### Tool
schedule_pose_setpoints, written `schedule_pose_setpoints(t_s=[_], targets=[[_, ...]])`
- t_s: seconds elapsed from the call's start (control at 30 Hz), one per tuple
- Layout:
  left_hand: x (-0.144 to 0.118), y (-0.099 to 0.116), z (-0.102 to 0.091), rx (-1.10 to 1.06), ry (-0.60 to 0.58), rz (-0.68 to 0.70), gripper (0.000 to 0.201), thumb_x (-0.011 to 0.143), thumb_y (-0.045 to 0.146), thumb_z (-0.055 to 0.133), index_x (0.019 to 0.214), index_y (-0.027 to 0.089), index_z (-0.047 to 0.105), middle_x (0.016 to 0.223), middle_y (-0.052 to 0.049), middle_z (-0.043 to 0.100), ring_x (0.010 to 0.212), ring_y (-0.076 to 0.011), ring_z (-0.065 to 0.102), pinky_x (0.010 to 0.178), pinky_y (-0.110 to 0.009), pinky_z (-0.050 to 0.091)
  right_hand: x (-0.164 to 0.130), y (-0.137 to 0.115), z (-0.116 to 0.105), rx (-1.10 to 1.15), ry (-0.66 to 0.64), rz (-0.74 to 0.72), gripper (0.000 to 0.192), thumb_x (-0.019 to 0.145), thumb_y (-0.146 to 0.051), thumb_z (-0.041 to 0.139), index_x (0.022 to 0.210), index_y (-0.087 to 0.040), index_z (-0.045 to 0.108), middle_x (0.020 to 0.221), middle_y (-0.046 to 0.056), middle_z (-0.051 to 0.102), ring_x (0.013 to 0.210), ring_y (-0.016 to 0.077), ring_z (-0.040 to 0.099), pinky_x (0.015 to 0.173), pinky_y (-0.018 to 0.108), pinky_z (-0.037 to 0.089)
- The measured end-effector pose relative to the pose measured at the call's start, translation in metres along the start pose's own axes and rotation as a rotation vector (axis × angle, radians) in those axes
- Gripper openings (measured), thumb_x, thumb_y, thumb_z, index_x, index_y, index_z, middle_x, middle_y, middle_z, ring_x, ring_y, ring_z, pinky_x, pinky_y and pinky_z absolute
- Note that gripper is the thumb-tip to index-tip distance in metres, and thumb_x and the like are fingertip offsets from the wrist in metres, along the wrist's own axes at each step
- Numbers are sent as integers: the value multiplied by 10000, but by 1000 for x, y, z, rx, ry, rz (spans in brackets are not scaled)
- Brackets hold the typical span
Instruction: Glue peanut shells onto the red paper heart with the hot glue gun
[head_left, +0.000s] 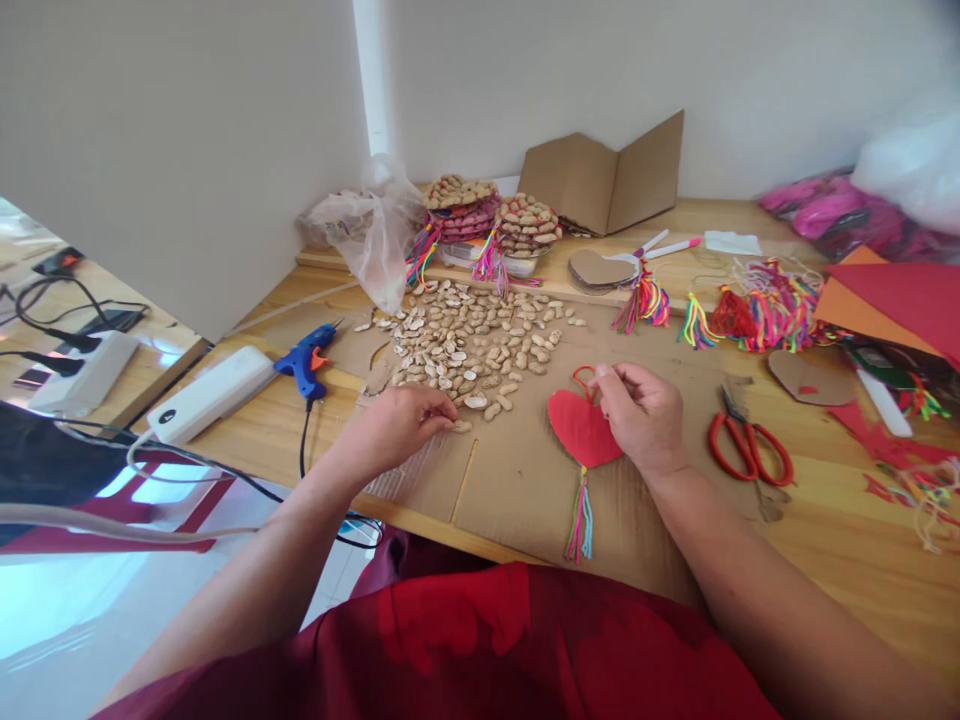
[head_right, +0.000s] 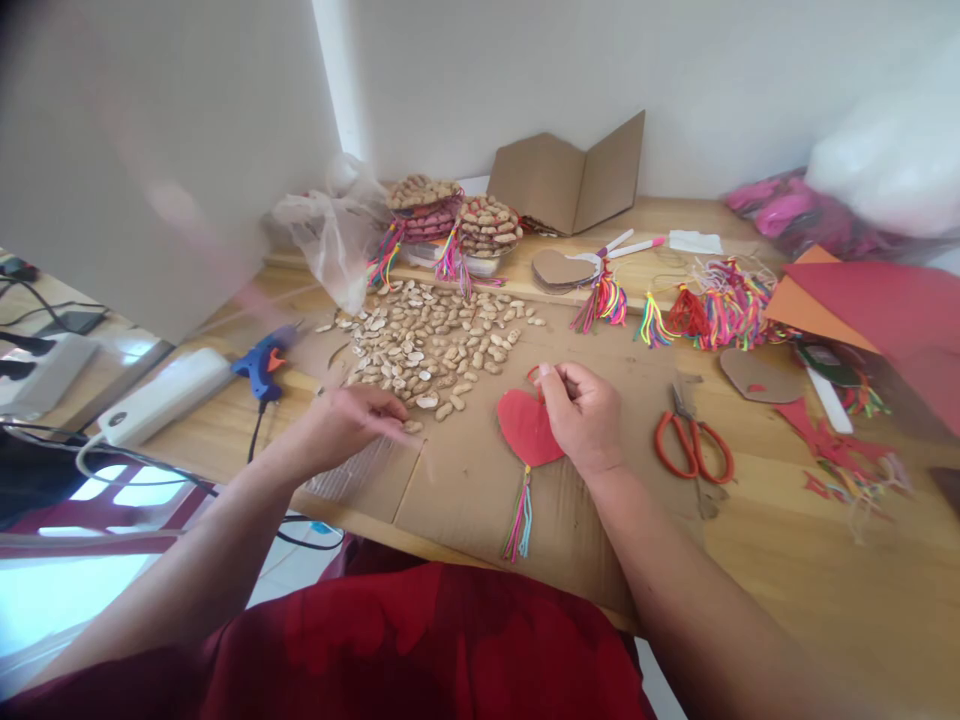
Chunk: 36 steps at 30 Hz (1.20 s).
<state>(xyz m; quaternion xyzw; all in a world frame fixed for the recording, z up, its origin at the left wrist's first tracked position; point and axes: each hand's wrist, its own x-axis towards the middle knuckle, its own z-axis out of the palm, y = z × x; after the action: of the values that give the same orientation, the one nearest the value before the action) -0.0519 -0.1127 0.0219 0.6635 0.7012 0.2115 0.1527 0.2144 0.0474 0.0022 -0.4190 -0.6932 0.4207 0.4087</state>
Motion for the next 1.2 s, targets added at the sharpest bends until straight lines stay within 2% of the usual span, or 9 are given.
schedule_pose_setpoints(t_s=[0.27, 0.47, 0.6, 0.7, 0.8, 0.93, 1.0, 1.1, 1.2], targets=[[8, 1, 4, 153, 277, 134, 188, 984, 237, 543, 981, 185, 723, 965, -70, 736, 935, -217, 656, 886, -356, 501, 0, 4, 0, -12, -4, -6, 346, 907, -478, 607, 727, -189, 666, 508, -38, 485, 447, 108, 400, 453, 250, 300], [19, 15, 13, 170, 226, 215, 148, 955, 213, 601, 1011, 188, 735, 931, -67, 727, 869, -203, 644, 817, -337, 506, -1, 2, 1, -21, -3, -10, 352, 903, -489, 598, 720, -194, 657, 503, -37, 486, 449, 112, 408, 458, 250, 310], [24, 16, 17, 174, 174, 225, 118, 938, 200, 619, 926, 190, 735, 874, -60, 710, 834, -199, 628, 805, -342, 494, -1, -1, 0, -38, 9, -19, 344, 900, -472, 595, 705, -194, 651, 503, -31, 496, 452, 115, 422, 461, 251, 320], [23, 16, 16, 105, 219, 194, 135, 937, 192, 600, 873, 190, 718, 873, -57, 704, 872, -206, 621, 840, -359, 485, -2, -2, 0, -43, 21, -37, 342, 914, -452, 587, 697, -194, 644, 508, -30, 495, 460, 117, 430, 472, 255, 333], [21, 22, 10, -122, 253, 77, 89, 915, 239, 637, 886, 192, 708, 898, -50, 708, 879, -196, 626, 831, -347, 490, -6, -4, 0, -79, 26, -100, 326, 938, -417, 581, 714, -191, 653, 537, -25, 512, 489, 119, 448, 501, 258, 351], [21, 43, 5, -741, 7, -105, 193, 896, 352, 665, 971, 174, 664, 934, -57, 726, 707, -130, 614, 645, -263, 492, -17, -9, 0, -128, -34, -240, 270, 949, -370, 606, 754, -194, 667, 596, -22, 542, 535, 116, 457, 544, 257, 373], [23, 55, 10, -1000, -150, -149, 255, 866, 387, 704, 981, 169, 640, 896, -53, 727, 660, -112, 611, 607, -238, 488, -23, -12, 1, -78, -133, -268, 189, 948, -357, 616, 890, -202, 706, 648, -21, 577, 556, 119, 477, 559, 256, 393], [27, 69, 23, -1182, -300, -193, 297, 827, 403, 756, 965, 171, 632, 753, -8, 690, 605, -91, 589, 576, -210, 466, -28, -17, 2, 85, -369, -234, 287, 968, -359, 592, 1210, -233, 681, 754, -15, 627, 601, 123, 514, 575, 252, 421], [32, 74, 35, -1238, -337, -230, 315, 787, 395, 797, 916, 161, 630, 696, 16, 658, 576, -71, 559, 557, -191, 439, -29, -18, 4, 218, -541, -186, 322, 972, -348, 596, 1266, -240, 668, 932, 25, 683, 749, 136, 594, 681, 267, 481]])
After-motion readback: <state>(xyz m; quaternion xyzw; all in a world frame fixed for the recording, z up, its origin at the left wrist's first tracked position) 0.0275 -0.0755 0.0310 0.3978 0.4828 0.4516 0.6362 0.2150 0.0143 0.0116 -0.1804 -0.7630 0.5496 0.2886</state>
